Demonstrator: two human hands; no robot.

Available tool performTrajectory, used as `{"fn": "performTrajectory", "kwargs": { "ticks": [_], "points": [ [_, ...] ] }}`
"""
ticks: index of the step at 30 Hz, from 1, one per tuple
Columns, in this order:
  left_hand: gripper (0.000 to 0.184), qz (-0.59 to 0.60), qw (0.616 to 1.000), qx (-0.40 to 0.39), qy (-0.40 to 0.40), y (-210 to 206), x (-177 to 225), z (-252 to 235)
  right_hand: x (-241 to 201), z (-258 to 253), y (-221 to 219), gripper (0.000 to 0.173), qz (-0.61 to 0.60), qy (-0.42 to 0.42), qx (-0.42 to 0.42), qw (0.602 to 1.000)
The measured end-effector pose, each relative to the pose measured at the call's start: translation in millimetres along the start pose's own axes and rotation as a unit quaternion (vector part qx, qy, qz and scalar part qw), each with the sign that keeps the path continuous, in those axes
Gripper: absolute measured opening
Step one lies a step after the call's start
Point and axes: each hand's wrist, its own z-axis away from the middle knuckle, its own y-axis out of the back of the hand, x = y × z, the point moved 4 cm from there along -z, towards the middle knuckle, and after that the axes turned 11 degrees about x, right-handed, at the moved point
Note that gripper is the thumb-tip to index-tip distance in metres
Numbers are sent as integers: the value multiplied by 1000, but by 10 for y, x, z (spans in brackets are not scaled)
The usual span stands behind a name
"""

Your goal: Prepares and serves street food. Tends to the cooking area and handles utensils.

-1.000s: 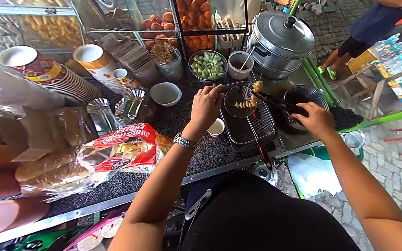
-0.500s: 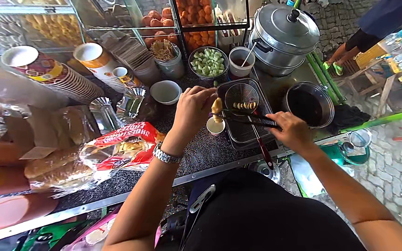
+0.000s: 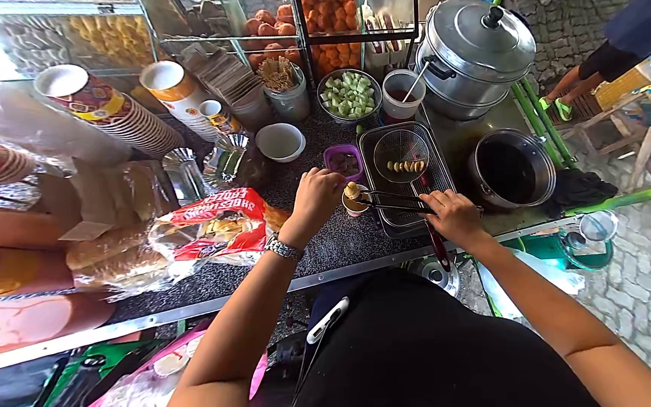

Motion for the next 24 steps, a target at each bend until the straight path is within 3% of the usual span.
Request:
{"fn": "performTrajectory", "kwargs": {
  "ticks": [4,8,10,24],
  "points": [
    [18,-29,999,6,-43,-24,20,17,-22,39,22,46,9,-10,-13,1000],
    [14,-51,998,1,-46,-74,26,49,-63,111,129,77,1,-74,-50,996],
    [14,-58,997,-4,-42,-101,26,56,-104,157,150,83,-2,-96,-63,993],
    [16,-94,995,-12,-21,-34,19,-22,-582,16,-119,49,23,-33,-66,997]
  ]
}}
